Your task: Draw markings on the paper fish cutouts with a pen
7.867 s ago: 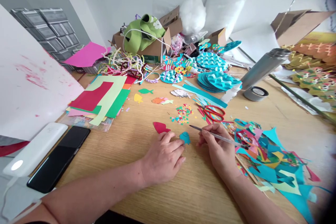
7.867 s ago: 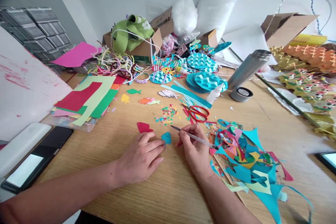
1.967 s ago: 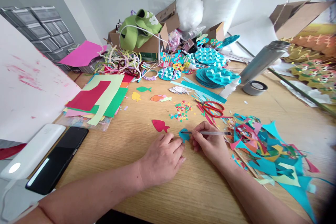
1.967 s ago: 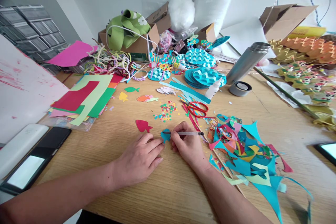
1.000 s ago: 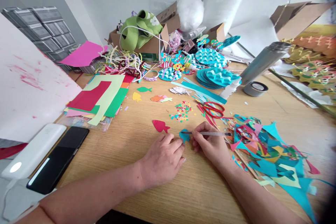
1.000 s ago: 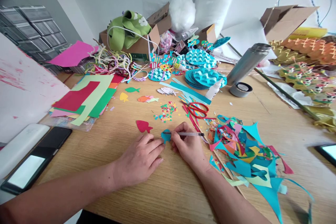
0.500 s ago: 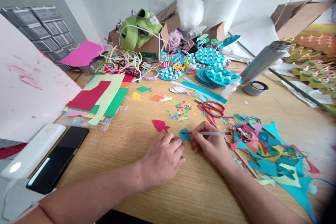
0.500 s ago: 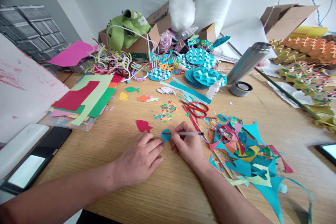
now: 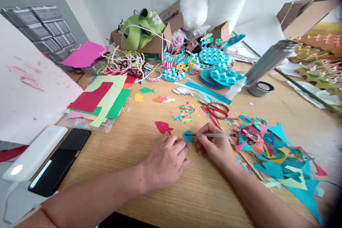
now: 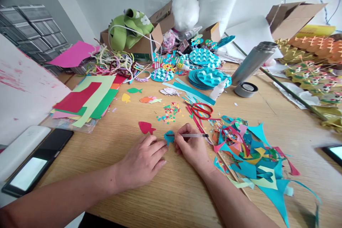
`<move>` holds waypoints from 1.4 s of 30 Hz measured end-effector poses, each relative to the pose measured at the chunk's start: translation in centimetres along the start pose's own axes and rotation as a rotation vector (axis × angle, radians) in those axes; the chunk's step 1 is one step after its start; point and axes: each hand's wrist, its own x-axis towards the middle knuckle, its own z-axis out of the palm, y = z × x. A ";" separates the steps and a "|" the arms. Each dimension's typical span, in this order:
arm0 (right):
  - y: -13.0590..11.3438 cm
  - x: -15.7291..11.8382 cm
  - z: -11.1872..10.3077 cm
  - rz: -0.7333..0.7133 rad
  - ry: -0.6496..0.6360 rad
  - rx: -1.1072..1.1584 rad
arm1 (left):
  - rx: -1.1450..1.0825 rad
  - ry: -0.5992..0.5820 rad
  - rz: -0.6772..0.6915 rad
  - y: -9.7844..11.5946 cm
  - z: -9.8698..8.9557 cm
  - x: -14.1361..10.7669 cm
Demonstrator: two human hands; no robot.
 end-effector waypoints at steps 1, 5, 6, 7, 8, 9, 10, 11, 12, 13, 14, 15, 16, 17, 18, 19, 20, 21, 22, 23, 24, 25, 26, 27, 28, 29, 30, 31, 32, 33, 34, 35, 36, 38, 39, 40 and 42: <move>0.0 0.0 0.0 -0.001 -0.003 -0.002 | 0.001 0.003 0.000 0.0 0.0 0.0; -0.1 0.0 0.0 0.003 -0.004 0.000 | 0.004 0.008 0.000 0.0 0.0 -0.1; 0.0 0.0 0.0 0.004 -0.004 0.000 | 0.004 0.007 -0.001 0.0 0.0 -0.1; 0.0 0.0 0.0 0.004 -0.004 0.000 | 0.004 0.006 -0.001 0.0 0.0 -0.1; -0.1 0.0 0.0 0.003 -0.005 -0.001 | 0.007 0.007 -0.001 0.0 0.0 -0.1; -0.1 0.0 0.0 0.001 -0.007 -0.002 | 0.010 0.008 0.000 0.0 0.0 -0.1; -0.1 0.0 0.0 -0.001 -0.008 -0.004 | 0.012 0.008 0.003 0.0 0.0 -0.1; -0.1 0.0 0.0 -0.003 -0.009 -0.006 | 0.014 0.007 0.005 0.0 0.0 -0.1; -0.2 0.0 0.0 -0.003 -0.011 -0.008 | 0.015 0.005 0.005 0.0 0.0 -0.1; -0.2 0.0 0.0 -0.001 -0.014 -0.010 | 0.016 0.004 0.005 0.0 0.0 -0.1; -0.3 0.0 0.0 0.000 -0.016 -0.011 | 0.015 0.003 0.002 0.1 0.0 -0.1; -0.3 0.0 0.0 0.001 -0.015 -0.011 | 0.014 0.001 -0.001 0.1 -0.1 -0.1; -0.3 0.0 0.0 0.003 -0.014 -0.010 | 0.012 0.000 -0.005 0.1 -0.1 -0.1; -0.4 -0.1 0.1 0.004 -0.013 -0.012 | 0.011 -0.001 -0.007 0.1 -0.1 -0.1; -0.4 -0.1 0.1 0.004 -0.012 -0.015 | 0.010 -0.002 -0.007 0.1 -0.1 -0.1; -0.4 -0.1 0.1 0.003 -0.013 -0.019 | 0.010 -0.002 -0.006 0.1 -0.1 -0.1; -0.5 -0.1 0.1 0.002 -0.014 -0.023 | 0.011 -0.002 -0.005 0.1 -0.1 -0.1; -0.5 -0.1 0.1 0.002 -0.018 -0.026 | 0.012 -0.001 -0.004 0.1 -0.2 -0.1; -0.5 -0.1 0.1 0.002 -0.020 -0.026 | 0.013 -0.002 -0.004 0.1 -0.2 -0.1; -0.6 -0.1 0.1 0.003 -0.021 -0.023 | 0.013 -0.004 -0.003 0.1 -0.2 0.0; -0.6 -0.1 0.1 0.004 -0.022 -0.019 | 0.011 -0.007 -0.002 0.0 -0.2 0.0; -0.6 -0.1 0.0 0.005 -0.023 -0.016 | 0.010 -0.008 -0.002 0.0 -0.2 0.0; -0.6 -0.1 0.0 0.005 -0.022 -0.013 | 0.009 -0.011 -0.002 0.0 -0.2 0.0; -0.6 -0.1 0.0 0.005 -0.021 -0.011 | 0.009 -0.012 -0.001 0.0 -0.2 0.0; -0.5 -0.1 0.0 0.005 -0.021 -0.009 | 0.010 -0.012 0.000 0.0 -0.2 0.0; -0.5 -0.1 0.0 0.005 -0.022 -0.008 | 0.011 -0.010 0.000 0.0 -0.1 0.0; -0.4 -0.1 0.0 0.005 -0.023 -0.007 | 0.011 -0.008 0.000 0.0 -0.1 0.0; -0.4 -0.1 0.0 0.005 -0.025 -0.006 | 0.011 -0.005 0.001 0.0 -0.1 0.0; -0.3 -0.1 0.0 0.004 -0.027 -0.005 | 0.011 -0.001 0.002 0.0 -0.1 0.0; -0.3 -0.1 -0.1 0.002 -0.029 -0.004 | 0.010 0.000 0.001 0.0 -0.1 0.0; -0.3 -0.1 -0.1 0.000 -0.029 -0.005 | 0.010 -0.001 0.001 0.1 -0.1 0.0; -0.3 0.0 -0.1 -0.001 -0.028 -0.007 | 0.010 -0.003 0.000 0.1 -0.1 0.0; -0.3 0.0 -0.1 -0.002 -0.029 -0.011 | 0.011 -0.005 -0.001 0.1 -0.1 -0.1; -0.3 0.0 -0.1 -0.002 -0.032 -0.018 | 0.014 -0.012 -0.002 0.1 -0.2 -0.1; -0.3 0.0 -0.1 -0.002 -0.033 -0.019 | 0.017 -0.014 -0.001 0.1 -0.3 -0.1; -0.3 0.0 -0.1 -0.003 -0.035 -0.019 | 0.021 -0.015 0.000 0.1 -0.3 0.0; -0.2 0.0 -0.1 -0.003 -0.038 -0.018 | 0.027 -0.016 0.000 0.1 -0.3 0.0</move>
